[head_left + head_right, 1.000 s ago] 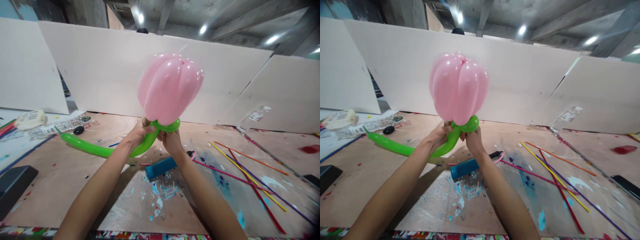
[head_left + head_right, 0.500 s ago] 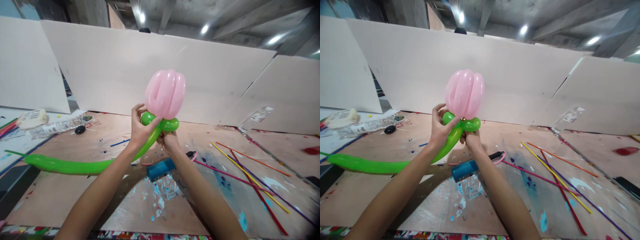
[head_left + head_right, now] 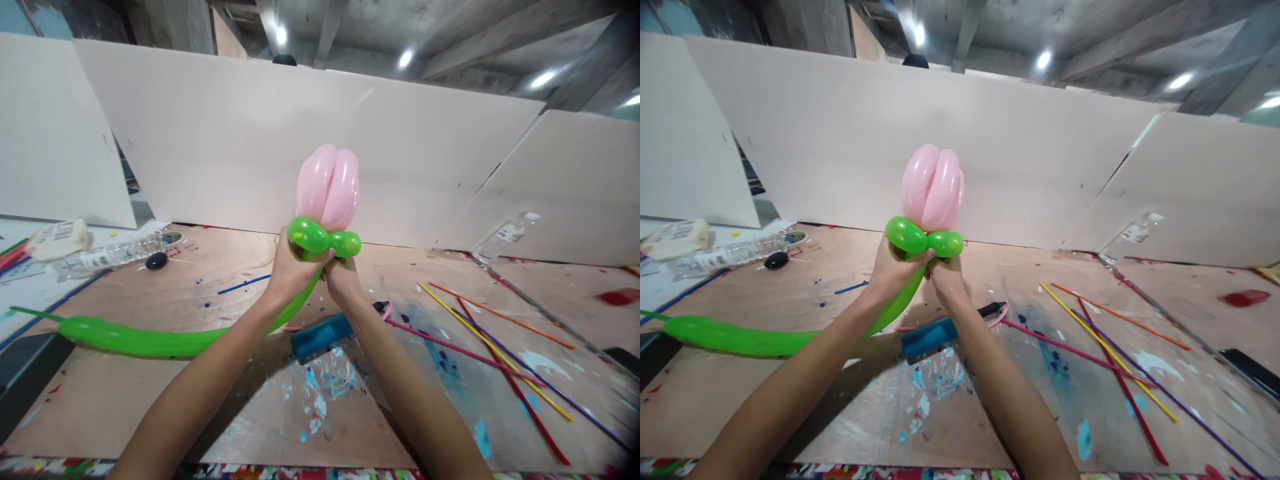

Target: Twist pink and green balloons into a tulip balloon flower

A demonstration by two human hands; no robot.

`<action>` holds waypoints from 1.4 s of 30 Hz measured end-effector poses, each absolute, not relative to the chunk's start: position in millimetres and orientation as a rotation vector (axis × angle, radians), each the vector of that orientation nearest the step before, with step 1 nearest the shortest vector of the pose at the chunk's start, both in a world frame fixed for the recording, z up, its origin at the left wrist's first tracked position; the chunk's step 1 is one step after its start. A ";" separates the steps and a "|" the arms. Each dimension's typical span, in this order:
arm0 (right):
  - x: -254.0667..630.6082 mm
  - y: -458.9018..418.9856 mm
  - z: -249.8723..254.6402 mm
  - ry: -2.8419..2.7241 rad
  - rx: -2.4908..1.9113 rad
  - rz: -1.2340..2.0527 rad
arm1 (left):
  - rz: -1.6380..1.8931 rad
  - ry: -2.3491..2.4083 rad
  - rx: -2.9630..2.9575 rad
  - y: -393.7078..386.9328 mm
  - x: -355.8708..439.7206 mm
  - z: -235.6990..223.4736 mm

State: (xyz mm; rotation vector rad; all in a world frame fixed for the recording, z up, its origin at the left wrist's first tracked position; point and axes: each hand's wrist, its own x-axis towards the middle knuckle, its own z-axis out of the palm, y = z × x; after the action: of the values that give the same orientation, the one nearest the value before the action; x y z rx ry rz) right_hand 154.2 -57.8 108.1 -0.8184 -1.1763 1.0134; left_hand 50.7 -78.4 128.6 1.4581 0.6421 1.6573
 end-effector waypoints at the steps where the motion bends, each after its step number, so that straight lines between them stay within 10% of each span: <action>1: 154.0 -58.4 109.0 -1.184 -0.847 1.001 | 1.722 0.672 1.434 -79.6 51.9 128.3; 6: 146.9 -68.8 116.4 -1.174 -0.856 0.914 | 1.933 0.752 1.448 -81.0 48.4 133.5; 21: 175.0 -95.2 142.0 -1.873 -0.907 -0.725 | 1.738 0.804 1.701 -71.5 17.6 143.6; 42: 182.6 -100.1 173.0 -1.841 -0.966 -0.132 | 1.538 0.556 1.764 -69.8 10.3 144.2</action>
State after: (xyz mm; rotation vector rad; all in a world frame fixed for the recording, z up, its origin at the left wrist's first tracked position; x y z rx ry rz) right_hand 182.6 -100.1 173.0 -0.9663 -1.8408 -0.1317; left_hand 10.3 -69.8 144.2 1.7638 0.5565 1.5381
